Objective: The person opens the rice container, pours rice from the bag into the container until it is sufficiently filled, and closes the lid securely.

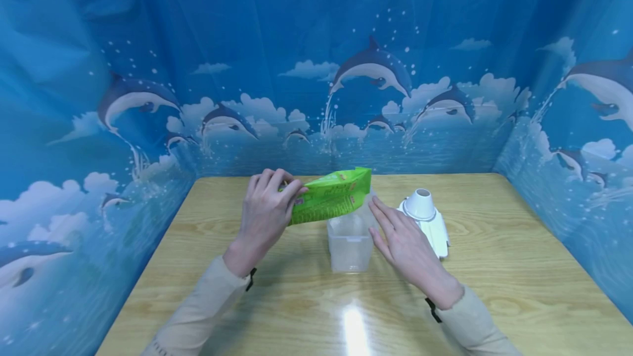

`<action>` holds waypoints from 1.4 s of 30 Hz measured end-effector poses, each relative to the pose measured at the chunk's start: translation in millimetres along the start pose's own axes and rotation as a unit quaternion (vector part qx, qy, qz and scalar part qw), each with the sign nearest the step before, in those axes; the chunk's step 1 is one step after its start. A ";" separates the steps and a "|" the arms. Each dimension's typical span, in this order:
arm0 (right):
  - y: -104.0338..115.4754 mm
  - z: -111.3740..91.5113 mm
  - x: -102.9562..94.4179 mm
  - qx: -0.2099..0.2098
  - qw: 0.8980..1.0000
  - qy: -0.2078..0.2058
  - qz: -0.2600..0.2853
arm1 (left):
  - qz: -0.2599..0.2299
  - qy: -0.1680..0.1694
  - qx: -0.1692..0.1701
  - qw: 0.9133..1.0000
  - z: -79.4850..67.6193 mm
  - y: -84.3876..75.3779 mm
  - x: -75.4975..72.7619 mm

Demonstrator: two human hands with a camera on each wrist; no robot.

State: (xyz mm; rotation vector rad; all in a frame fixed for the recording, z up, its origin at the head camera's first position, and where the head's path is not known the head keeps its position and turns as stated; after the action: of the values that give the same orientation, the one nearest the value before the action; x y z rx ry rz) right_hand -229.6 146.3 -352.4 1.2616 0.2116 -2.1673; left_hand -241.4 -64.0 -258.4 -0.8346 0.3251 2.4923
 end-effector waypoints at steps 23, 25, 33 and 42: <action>0.5 0.4 0.0 0.001 1.000 0.001 0.002 | 0.015 0.004 0.002 1.000 0.0 0.3 -0.1; 0.8 0.3 0.0 0.000 1.000 0.001 0.001 | 0.014 0.004 0.002 1.000 0.2 0.3 -0.3; 1.0 0.2 -0.1 -0.002 1.000 -0.003 -0.001 | 0.012 0.007 0.004 1.000 1.5 -0.7 -1.7; 0.4 0.1 0.1 -0.002 1.000 -0.002 -0.001 | 0.012 0.007 0.008 1.000 1.9 -2.4 -2.8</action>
State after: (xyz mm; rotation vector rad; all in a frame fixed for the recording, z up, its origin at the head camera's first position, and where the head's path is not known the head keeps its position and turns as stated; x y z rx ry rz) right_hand -229.5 145.9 -352.4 1.2552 0.2148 -2.1700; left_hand -239.1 -62.3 -255.4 -0.8477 0.3621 2.5044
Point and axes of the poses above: each hand's wrist, its own z-axis towards the middle knuckle, its own x-axis out of the palm, y = z × x, the point moved 10 cm from there along z, towards the middle knuckle, and after that the axes turned 4 degrees about z, right-handed, at the moved point
